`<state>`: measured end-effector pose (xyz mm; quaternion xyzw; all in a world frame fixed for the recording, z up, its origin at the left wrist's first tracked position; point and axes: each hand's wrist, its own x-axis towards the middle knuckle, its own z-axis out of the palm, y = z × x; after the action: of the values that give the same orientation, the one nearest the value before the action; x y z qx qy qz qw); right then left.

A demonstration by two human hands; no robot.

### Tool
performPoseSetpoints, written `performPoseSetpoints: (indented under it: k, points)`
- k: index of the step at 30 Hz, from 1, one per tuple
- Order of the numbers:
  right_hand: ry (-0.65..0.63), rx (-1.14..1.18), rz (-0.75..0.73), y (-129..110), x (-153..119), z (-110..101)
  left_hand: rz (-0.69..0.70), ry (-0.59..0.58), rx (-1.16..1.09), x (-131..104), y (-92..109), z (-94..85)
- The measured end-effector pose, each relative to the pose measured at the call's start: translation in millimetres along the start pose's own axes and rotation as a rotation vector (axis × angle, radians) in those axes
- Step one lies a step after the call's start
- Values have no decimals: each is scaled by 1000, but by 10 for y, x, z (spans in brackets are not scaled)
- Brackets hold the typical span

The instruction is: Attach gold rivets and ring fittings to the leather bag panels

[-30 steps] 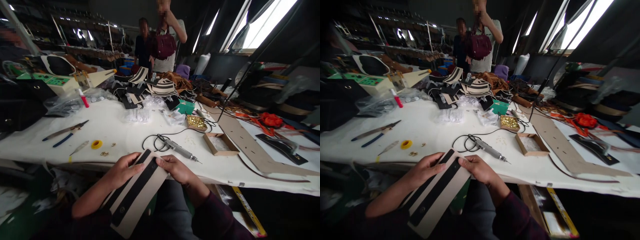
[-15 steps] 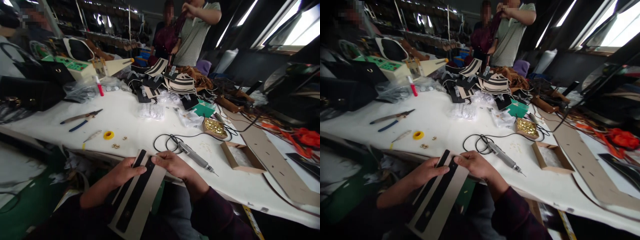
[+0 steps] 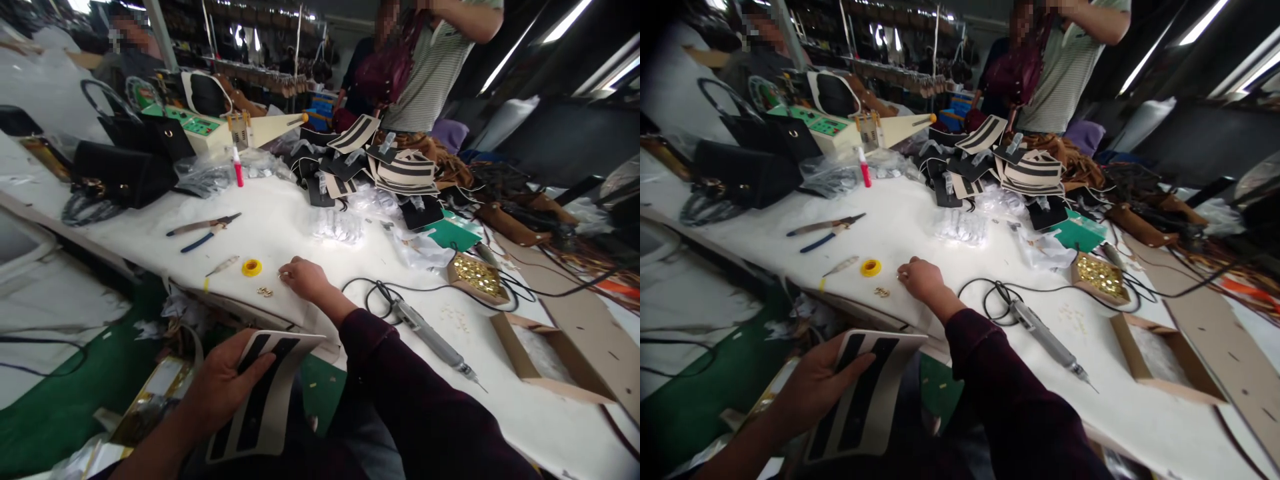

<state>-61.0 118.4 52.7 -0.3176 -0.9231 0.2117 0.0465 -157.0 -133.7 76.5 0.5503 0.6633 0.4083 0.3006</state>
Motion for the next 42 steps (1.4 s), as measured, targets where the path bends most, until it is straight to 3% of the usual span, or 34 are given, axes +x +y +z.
performPoseSetpoints:
  k: [4,8,10,14,17,21,26,33,42]
  points:
    - [-5,-8,2,-11,31,1,337,66,127,65,104,-44]
    - [48,61,40,-20,-192,-110,663,102,287,115,123,-74]
    - [101,340,95,-29,-429,-197,746,75,375,107,124,-92]
    - [154,1141,209,-80,-1082,-391,843,5,477,64,161,-92]
    - [131,1356,250,-148,-1587,-505,897,1,510,40,233,-40]
    - [101,1395,285,-233,-2105,-583,951,12,531,22,364,83]
    - [134,1300,239,-282,-2465,-647,1025,3,524,-7,545,248]
    - [195,1196,147,-243,-2690,-679,1028,-4,550,-11,728,398]
    - [326,1163,140,-208,-2796,-587,1039,-13,574,15,826,515]
